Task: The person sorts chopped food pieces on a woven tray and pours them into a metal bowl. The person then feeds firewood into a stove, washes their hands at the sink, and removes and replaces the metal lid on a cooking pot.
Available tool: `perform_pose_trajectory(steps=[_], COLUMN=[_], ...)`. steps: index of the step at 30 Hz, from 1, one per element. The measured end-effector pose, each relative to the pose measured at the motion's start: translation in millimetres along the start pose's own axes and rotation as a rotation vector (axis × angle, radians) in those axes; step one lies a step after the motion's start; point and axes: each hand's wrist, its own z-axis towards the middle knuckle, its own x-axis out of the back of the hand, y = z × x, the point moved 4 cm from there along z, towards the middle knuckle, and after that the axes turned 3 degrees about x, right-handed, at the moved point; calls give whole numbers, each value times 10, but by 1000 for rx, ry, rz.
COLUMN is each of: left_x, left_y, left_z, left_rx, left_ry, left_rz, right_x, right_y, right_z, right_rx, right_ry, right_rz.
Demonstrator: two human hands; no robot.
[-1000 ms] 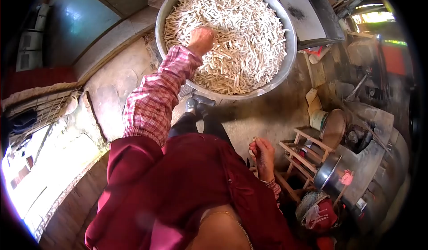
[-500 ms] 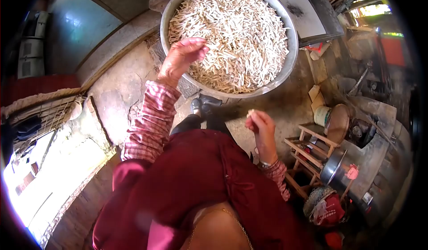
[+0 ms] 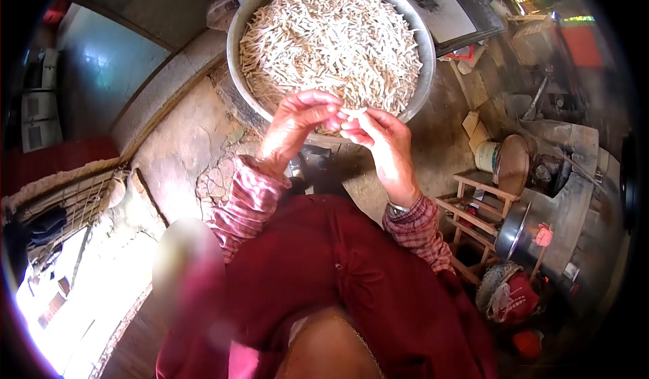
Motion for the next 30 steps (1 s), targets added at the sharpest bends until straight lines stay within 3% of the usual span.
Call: perform_pose_trajectory(steps=[15, 21, 25, 30], left_x=[-1312, -2287, -3110, -3918], left_y=[-1150, -1920, -2403, -2965], left_z=[380, 875, 1169, 1587], left_rx=[296, 366, 323, 417], left_ry=[-180, -193, -266, -400], left_rz=[210, 371, 437, 516], right_x=[1644, 2803, 3584, 4418], right_y=[-120, -436, -771, -1010], right_z=[-843, -1058, -1276, -1528], right_rx=[-14, 35, 107, 230], right_ry=[245, 356, 399, 575], right_rz=[150, 195, 253, 331])
